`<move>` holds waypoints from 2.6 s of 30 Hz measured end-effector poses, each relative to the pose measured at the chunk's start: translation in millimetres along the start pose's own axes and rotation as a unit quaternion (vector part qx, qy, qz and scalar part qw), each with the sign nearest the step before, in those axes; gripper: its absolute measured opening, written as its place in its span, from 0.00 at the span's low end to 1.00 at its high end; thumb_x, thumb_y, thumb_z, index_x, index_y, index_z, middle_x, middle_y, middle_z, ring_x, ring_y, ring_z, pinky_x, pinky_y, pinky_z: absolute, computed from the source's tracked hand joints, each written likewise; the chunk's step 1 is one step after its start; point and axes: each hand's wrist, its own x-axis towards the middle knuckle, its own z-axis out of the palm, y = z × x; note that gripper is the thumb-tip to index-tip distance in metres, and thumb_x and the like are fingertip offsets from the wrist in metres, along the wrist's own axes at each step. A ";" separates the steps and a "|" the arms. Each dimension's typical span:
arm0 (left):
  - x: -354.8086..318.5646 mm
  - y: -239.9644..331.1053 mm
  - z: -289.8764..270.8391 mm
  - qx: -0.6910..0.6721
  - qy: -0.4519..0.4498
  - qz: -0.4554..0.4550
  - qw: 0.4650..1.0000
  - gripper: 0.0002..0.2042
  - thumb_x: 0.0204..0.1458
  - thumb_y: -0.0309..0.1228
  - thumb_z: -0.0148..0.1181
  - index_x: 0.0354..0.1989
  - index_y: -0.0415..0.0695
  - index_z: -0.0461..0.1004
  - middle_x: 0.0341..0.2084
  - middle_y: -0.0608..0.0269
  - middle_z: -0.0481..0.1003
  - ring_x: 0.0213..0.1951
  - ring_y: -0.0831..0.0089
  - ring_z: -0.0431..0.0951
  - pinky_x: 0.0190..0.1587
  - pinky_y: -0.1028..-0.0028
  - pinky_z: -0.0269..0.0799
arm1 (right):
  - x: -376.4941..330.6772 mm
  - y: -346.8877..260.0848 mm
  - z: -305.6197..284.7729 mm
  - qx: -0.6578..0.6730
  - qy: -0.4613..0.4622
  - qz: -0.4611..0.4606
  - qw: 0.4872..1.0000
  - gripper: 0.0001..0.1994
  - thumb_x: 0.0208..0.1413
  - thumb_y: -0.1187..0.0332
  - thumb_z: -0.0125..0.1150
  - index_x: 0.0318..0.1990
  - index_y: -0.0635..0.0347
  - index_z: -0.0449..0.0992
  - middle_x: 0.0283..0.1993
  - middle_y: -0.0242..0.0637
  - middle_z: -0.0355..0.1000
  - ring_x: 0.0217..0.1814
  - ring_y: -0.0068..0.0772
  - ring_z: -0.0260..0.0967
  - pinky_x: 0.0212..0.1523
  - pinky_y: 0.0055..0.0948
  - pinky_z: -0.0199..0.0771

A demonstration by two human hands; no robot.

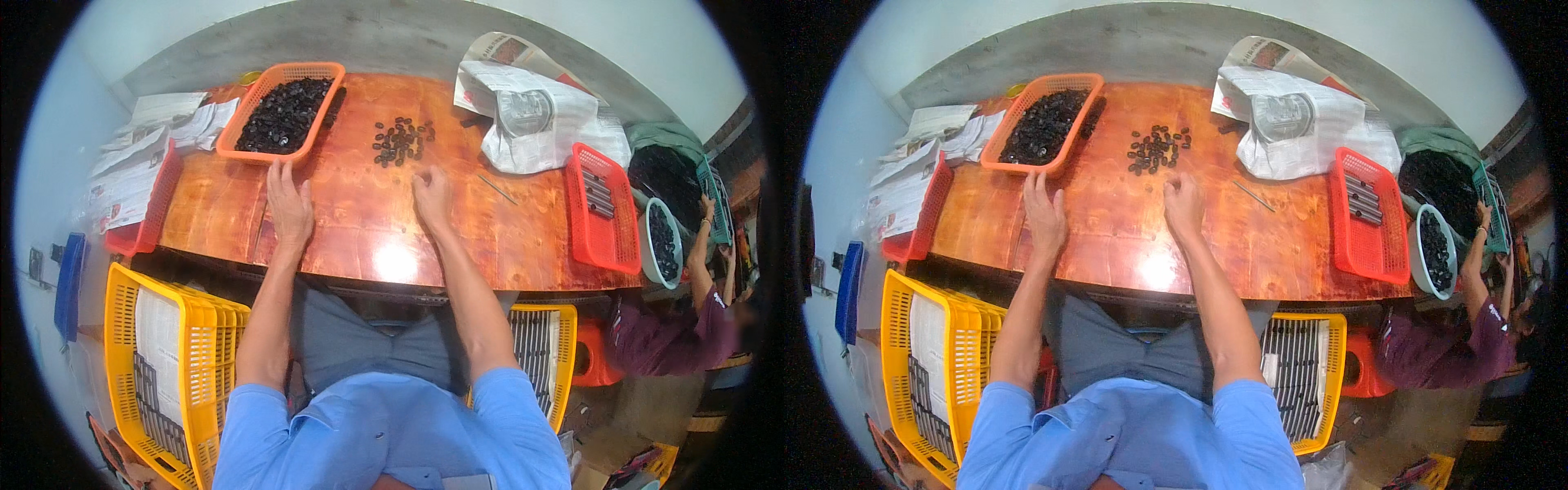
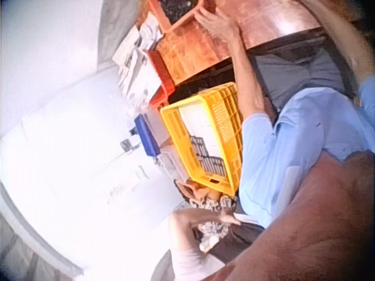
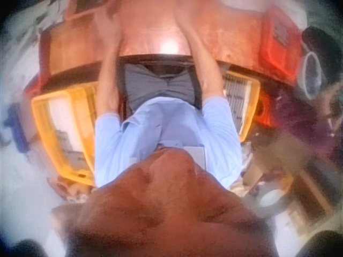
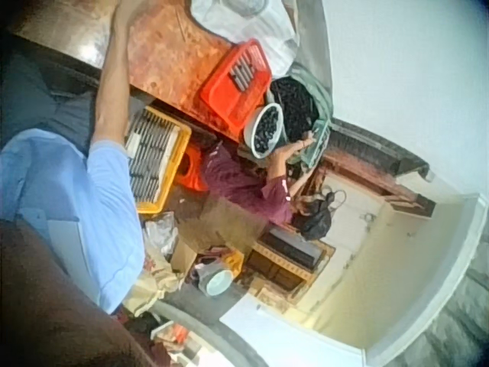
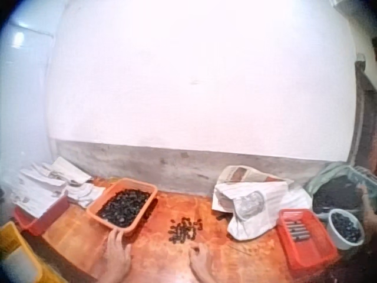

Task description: The person repeatedly picks up small dark seeds from a wooden table, places each seed into a cylindrical metal tool, and presses the tool to process the seed. Processed seeds are placed into a yellow basket. Another person works nearby at a separate station.

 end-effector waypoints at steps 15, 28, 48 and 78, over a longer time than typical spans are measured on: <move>0.9 -0.1 0.1 0.010 -0.002 -0.009 1.000 0.27 0.65 0.32 0.55 0.71 0.37 0.59 0.72 0.41 0.55 0.74 0.44 0.54 0.75 0.51 0.50 | 0.4 -0.7 -3.7 0.015 0.002 -0.019 1.000 0.09 0.57 0.67 0.61 0.38 0.65 0.78 0.42 0.50 0.77 0.44 0.52 0.76 0.47 0.46 0.73; 1.0 2.6 1.9 0.013 0.024 0.004 1.000 0.27 0.64 0.31 0.57 0.69 0.36 0.60 0.70 0.37 0.58 0.72 0.41 0.57 0.73 0.49 0.53 | 3.6 12.5 3.1 -0.002 0.015 -0.046 0.999 0.09 0.58 0.66 0.60 0.37 0.64 0.78 0.40 0.51 0.77 0.45 0.54 0.75 0.47 0.48 0.73; -1.1 -11.4 10.1 0.026 -0.013 0.017 0.999 0.25 0.68 0.34 0.52 0.71 0.37 0.60 0.72 0.42 0.56 0.74 0.46 0.54 0.75 0.50 0.49 | 0.4 2.3 -0.2 0.010 0.044 -0.051 0.998 0.08 0.55 0.68 0.61 0.36 0.65 0.77 0.39 0.51 0.78 0.44 0.56 0.75 0.46 0.50 0.73; -2.7 5.2 2.0 0.107 -0.082 0.074 0.988 0.25 0.64 0.28 0.55 0.70 0.38 0.61 0.72 0.43 0.57 0.74 0.44 0.54 0.75 0.50 0.50 | -4.3 -3.3 -5.9 0.036 -0.005 -0.059 0.998 0.05 0.55 0.70 0.62 0.36 0.60 0.76 0.38 0.41 0.78 0.44 0.49 0.74 0.50 0.47 0.68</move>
